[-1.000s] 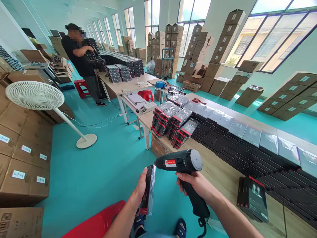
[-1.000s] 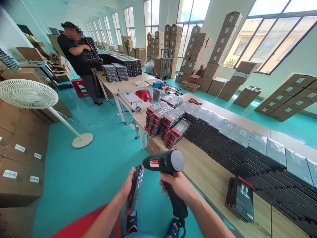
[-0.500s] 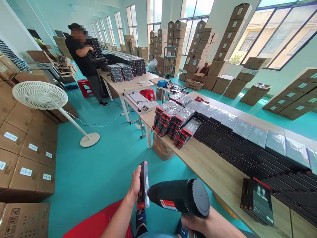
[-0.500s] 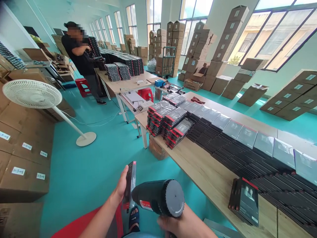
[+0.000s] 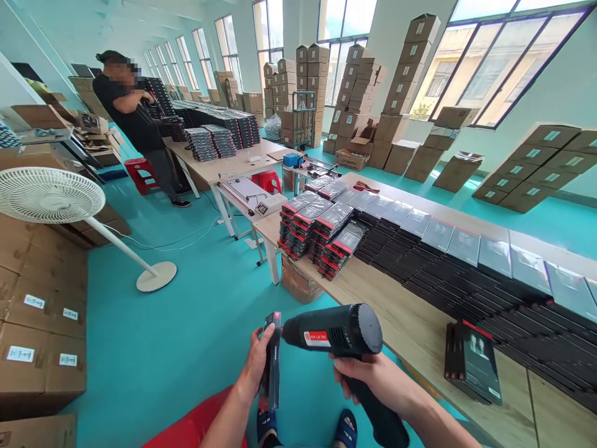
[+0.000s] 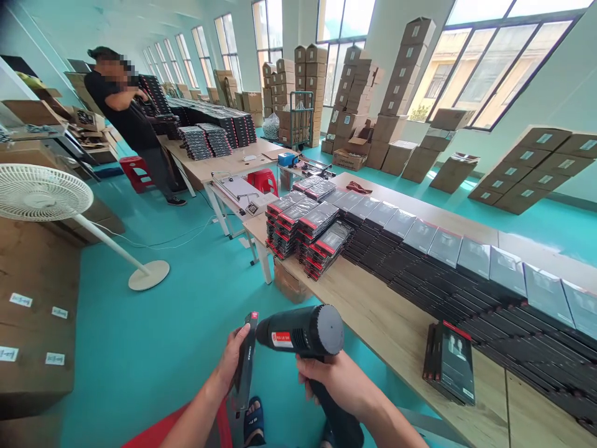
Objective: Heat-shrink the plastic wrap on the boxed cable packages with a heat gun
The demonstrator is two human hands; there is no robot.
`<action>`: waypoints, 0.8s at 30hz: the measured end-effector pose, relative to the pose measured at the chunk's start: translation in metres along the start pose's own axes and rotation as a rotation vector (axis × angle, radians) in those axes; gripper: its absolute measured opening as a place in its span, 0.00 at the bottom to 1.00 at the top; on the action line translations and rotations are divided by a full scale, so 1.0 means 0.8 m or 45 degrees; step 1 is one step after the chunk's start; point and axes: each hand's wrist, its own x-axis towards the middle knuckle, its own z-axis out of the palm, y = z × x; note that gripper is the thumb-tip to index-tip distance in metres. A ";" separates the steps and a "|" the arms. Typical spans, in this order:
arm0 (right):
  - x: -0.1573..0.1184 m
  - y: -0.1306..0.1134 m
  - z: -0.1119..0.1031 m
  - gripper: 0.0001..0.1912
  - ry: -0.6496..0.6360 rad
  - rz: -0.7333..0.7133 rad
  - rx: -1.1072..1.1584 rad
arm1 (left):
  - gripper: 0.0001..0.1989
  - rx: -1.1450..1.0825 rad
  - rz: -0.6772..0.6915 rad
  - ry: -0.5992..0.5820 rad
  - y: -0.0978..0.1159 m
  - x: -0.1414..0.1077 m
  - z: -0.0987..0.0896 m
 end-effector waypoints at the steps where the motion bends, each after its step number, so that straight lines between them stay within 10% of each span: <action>1: -0.009 0.006 -0.004 0.23 -0.065 0.050 0.003 | 0.20 -0.047 -0.014 0.046 0.006 -0.003 -0.002; 7: -0.037 0.046 -0.010 0.27 -0.007 0.104 0.249 | 0.22 -0.666 0.012 -0.279 0.034 -0.022 -0.008; 19: -0.005 0.044 -0.004 0.22 0.199 0.008 0.742 | 0.23 -0.415 -0.172 -0.402 0.026 -0.032 0.017; 24: -0.015 0.031 0.001 0.23 -0.037 -0.014 0.554 | 0.15 -0.443 -0.164 -0.378 0.021 -0.034 0.025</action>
